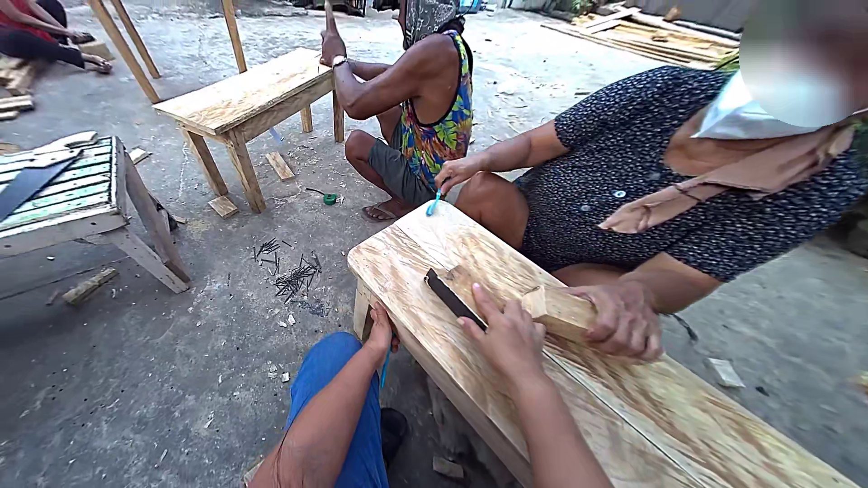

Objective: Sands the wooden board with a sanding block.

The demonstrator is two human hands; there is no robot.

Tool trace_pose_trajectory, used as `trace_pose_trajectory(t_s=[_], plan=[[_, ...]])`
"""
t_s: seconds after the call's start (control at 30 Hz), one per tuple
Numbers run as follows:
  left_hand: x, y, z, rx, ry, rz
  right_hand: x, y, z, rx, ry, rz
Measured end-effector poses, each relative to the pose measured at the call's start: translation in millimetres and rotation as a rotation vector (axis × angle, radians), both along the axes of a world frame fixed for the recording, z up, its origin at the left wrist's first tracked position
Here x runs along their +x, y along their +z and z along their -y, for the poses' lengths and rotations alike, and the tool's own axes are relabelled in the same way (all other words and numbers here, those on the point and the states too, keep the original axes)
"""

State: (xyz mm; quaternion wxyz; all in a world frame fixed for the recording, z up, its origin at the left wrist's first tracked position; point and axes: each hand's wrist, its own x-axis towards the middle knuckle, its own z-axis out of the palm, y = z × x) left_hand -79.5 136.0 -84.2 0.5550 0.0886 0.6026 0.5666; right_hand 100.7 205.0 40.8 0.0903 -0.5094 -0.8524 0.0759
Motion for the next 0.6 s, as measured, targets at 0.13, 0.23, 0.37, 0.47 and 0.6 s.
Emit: trace_pose_trajectory(t_s=[0.13, 0.23, 0.37, 0.47, 0.6], plan=[[1, -1, 0, -0.008, -0.017, -0.019, 34, -7, 20, 0.030, 0.011, -0.026], [1, 2, 0, -0.008, -0.021, -0.004, 80, -16, 45, 0.142, 0.024, -0.075], [0, 1, 2, 0.005, -0.029, 0.001, 98, -19, 52, 0.158, -0.005, -0.085], [0, 1, 2, 0.013, -0.026, 0.014, 67, -21, 34, 0.200, -0.001, -0.096], [0, 1, 3, 0.010, -0.027, 0.013, 8, -2, 7, 0.027, -0.044, -0.009]])
